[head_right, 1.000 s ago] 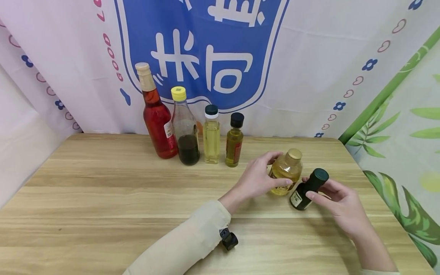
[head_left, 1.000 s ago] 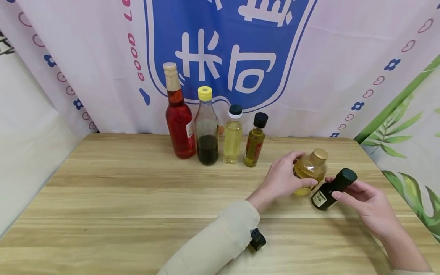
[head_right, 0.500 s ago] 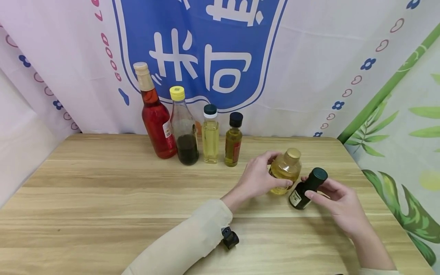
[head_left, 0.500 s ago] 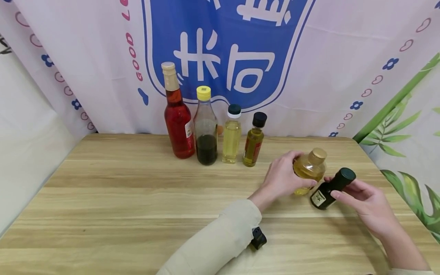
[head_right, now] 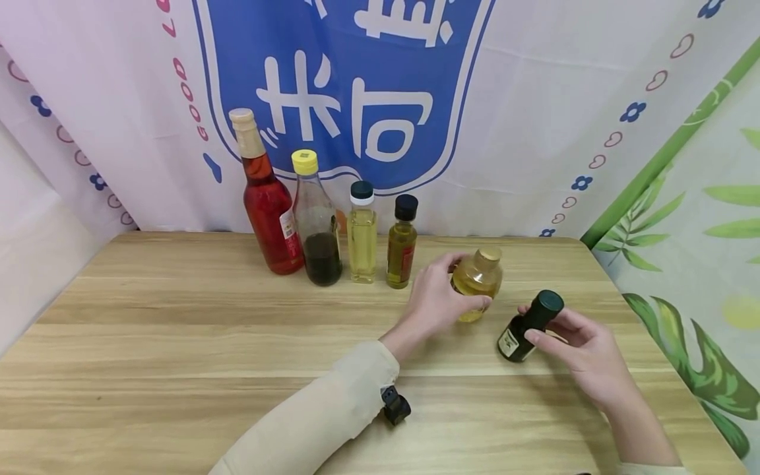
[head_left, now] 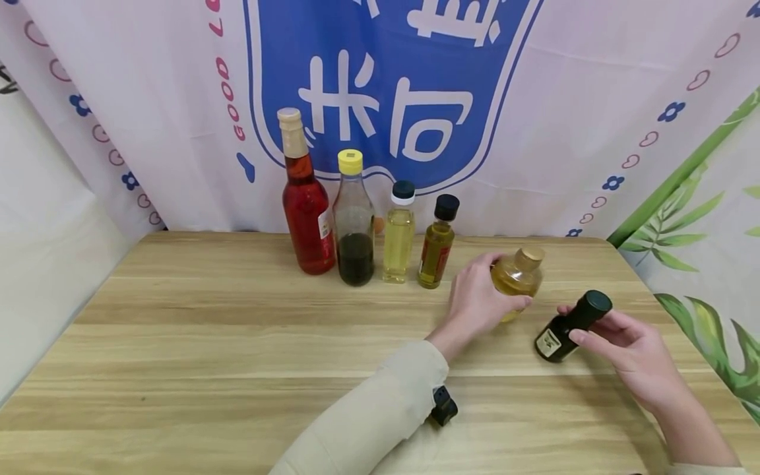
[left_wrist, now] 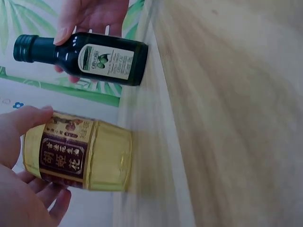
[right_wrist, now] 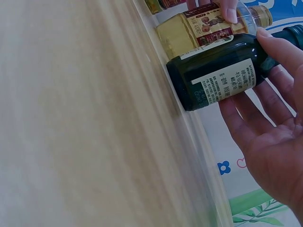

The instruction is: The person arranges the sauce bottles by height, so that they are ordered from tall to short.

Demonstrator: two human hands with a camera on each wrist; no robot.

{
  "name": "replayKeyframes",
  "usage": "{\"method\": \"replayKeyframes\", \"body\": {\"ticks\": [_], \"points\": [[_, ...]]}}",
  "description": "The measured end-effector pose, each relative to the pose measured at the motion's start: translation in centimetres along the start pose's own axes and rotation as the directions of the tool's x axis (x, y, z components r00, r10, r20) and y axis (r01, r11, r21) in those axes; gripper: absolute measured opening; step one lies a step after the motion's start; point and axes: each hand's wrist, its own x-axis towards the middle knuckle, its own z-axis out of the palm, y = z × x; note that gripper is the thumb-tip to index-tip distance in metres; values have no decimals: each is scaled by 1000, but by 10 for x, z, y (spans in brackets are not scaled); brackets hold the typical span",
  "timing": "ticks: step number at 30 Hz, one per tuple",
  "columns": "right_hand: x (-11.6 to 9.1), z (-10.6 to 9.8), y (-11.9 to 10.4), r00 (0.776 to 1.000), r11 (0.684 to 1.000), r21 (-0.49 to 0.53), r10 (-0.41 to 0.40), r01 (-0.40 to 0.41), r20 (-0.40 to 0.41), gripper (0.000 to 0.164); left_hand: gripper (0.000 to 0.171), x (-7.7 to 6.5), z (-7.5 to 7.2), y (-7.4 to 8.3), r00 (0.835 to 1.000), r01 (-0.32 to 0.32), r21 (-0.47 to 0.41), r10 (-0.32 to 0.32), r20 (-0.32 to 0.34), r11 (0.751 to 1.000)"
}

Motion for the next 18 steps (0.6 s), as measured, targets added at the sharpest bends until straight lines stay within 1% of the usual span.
{"method": "replayKeyframes", "body": {"ticks": [4,8,12,18], "points": [[0,1,0,1000,1000,7,0,0,1,43,78,4,-2,-2,998,35,-25,-36,-52,999],[-1,1,-1,1000,1000,8,0,0,-1,43,78,7,-3,-3,991,63,-42,-67,-112,997],[-1,1,-1,1000,1000,11,2,-2,-3,43,74,9,-4,-5,980,75,-65,-86,-178,995],[0,0,1,1000,1000,16,1,-1,1,43,71,10,-3,-7,960,85,-110,-111,-258,990]]}}
